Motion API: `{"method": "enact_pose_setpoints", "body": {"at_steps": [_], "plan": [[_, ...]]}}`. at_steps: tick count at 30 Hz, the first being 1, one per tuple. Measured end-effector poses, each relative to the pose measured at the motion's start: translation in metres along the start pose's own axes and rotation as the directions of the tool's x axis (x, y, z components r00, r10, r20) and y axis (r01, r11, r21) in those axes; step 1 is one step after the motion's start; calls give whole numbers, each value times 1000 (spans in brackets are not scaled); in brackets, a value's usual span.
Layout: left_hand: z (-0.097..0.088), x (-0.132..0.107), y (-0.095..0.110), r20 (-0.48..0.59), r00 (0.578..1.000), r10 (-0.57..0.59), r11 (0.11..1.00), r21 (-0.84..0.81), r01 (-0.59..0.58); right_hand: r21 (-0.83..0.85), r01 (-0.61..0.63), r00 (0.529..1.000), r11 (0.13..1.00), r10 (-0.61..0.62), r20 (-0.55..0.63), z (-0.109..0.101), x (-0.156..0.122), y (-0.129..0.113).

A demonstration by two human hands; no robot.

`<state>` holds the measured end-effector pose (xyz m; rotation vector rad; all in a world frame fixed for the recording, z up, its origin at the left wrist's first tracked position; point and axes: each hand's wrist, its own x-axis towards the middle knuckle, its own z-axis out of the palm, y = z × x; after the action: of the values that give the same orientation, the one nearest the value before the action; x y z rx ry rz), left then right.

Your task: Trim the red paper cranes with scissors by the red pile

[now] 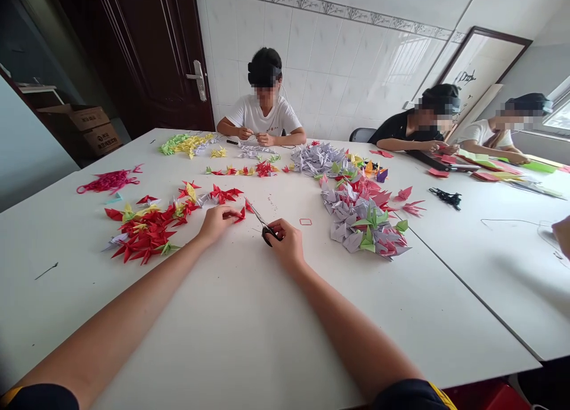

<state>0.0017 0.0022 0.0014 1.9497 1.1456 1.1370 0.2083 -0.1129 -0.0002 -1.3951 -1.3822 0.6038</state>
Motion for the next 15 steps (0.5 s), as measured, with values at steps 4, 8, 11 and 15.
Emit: {"method": "enact_pose_setpoints", "body": {"at_steps": [4, 8, 11, 15], "plan": [[-2, 2, -2, -104, 995, -1, 1000, -14, 0, 39, -26, 999, 999, 27, -23, 0, 1, -1], [-3, 5, -6, -204, 977, -65, 996, -67, 53, 49, -56, 998, 997, 57, -16, 1, 1, -4], [-3, 5, -6, -222, 972, -83, 995, -65, 70, 45, -53, 999, 998, 53, 1, 2, 1, -3], [-4, 4, -3, -247, 964, -95, 994, -81, 77, 20, -31, 999, 999, 31, 18, 3, 1, -1]]}}
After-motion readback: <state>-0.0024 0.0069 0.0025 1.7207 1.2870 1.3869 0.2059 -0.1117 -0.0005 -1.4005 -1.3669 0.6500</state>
